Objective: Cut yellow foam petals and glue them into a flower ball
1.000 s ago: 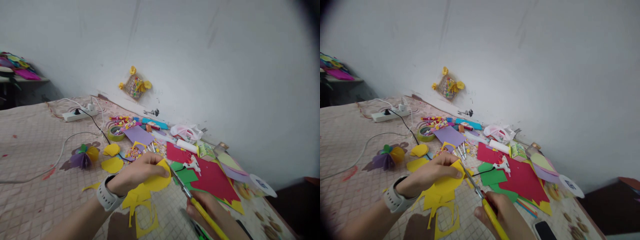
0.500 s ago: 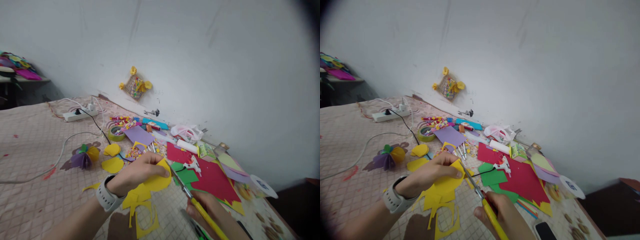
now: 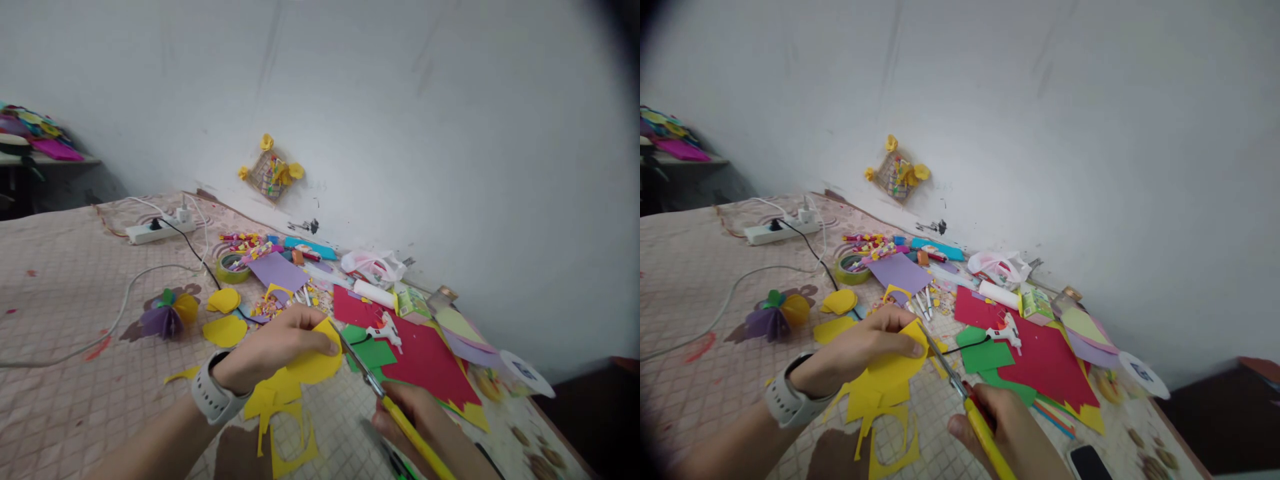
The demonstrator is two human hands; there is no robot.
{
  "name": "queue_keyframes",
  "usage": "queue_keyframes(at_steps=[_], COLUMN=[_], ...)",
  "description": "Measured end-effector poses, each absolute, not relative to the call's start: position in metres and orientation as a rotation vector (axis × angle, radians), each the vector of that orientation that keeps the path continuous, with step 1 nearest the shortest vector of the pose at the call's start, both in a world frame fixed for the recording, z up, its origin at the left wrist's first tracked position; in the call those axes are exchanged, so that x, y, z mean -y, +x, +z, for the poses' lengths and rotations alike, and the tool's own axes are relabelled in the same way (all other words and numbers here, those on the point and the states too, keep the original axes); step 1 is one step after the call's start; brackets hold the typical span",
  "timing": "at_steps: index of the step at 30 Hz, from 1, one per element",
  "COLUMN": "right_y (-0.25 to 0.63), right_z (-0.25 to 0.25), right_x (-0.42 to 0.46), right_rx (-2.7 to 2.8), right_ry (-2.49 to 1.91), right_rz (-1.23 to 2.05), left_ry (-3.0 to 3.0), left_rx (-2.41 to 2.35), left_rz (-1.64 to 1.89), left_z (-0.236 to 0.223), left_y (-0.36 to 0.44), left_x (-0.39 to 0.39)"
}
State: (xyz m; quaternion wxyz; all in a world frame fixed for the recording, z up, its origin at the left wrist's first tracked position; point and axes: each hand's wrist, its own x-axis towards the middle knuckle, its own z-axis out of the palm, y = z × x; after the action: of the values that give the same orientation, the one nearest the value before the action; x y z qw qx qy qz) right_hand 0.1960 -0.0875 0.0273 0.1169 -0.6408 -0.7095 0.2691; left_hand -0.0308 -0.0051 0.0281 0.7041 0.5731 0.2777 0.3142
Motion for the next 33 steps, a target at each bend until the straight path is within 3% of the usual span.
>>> queue_keyframes(at_steps=[17,27,33], right_y=[0.196,0.242,0.206], right_z=[0.032,0.009,0.017], right_x=[0.087,0.093,0.071], right_rx=[2.091,1.819,1.582], right_ry=[-1.869,-1.628,-1.248], right_rz=[0.847,1.178,0.758], left_ry=[1.245,1.328,1.653], left_rx=[-0.567,-0.551,-0.691], left_rz=[0.676,0.74,0.719], left_z=[0.031,0.03,0.023], left_y=[-0.028,-0.033,-0.025], left_x=[0.007,0.006,0.009])
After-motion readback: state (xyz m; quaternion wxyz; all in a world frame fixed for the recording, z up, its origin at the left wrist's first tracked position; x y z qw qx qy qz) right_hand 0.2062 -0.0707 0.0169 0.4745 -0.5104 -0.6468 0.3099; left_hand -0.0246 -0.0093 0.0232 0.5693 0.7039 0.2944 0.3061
